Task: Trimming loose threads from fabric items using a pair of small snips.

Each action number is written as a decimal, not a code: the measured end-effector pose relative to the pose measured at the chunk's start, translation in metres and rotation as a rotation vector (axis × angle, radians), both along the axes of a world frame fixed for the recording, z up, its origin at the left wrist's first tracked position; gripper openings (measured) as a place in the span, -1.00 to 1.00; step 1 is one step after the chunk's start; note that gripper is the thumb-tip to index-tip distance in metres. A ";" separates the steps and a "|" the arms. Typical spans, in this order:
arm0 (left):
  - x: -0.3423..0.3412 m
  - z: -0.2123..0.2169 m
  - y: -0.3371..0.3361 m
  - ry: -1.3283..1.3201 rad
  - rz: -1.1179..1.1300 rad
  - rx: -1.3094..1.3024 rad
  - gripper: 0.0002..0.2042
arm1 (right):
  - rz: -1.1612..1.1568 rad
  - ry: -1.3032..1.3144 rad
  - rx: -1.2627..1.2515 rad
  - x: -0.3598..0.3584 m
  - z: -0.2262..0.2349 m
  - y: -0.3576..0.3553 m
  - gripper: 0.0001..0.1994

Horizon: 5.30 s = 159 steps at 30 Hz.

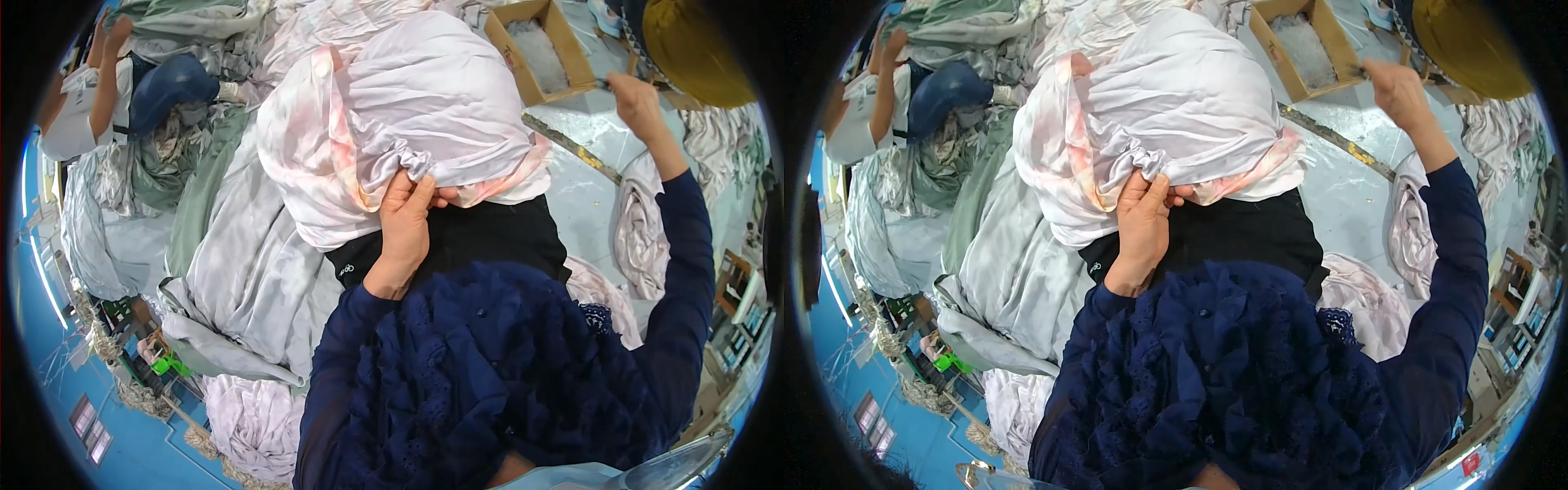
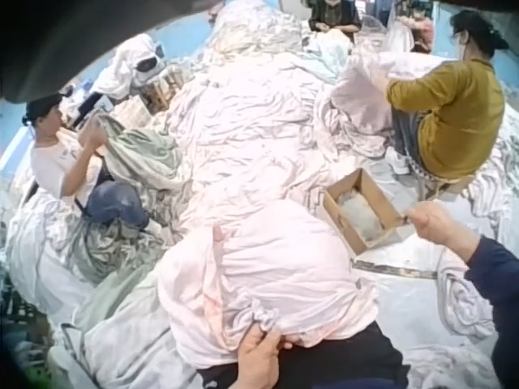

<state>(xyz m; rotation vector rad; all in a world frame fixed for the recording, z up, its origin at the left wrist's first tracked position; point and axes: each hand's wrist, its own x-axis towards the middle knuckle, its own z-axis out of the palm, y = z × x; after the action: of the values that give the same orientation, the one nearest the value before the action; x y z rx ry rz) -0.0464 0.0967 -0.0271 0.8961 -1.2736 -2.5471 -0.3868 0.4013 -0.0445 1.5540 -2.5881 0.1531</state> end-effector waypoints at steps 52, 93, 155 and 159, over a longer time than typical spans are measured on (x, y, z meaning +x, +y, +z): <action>0.001 -0.015 -0.002 -0.053 -0.110 0.080 -0.86 | 0.235 -0.677 -0.183 0.168 0.036 -0.180 -0.87; 0.007 0.027 -0.006 0.194 -0.021 -1.146 -0.92 | 0.037 -0.334 -0.509 0.237 0.058 -0.161 -0.61; -0.032 0.010 0.002 0.237 -0.114 -1.188 -0.96 | -0.327 -1.418 -0.611 0.203 0.028 -0.143 -0.88; -0.037 0.010 0.007 0.247 -0.215 -1.197 -0.96 | -0.277 -1.378 -0.585 0.204 0.032 -0.142 -0.89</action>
<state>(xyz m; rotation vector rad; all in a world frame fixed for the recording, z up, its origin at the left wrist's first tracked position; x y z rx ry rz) -0.0832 0.1040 -0.0168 0.1635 -2.3661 -1.3905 -0.1831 0.2590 -0.0130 0.8919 -2.9053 2.3685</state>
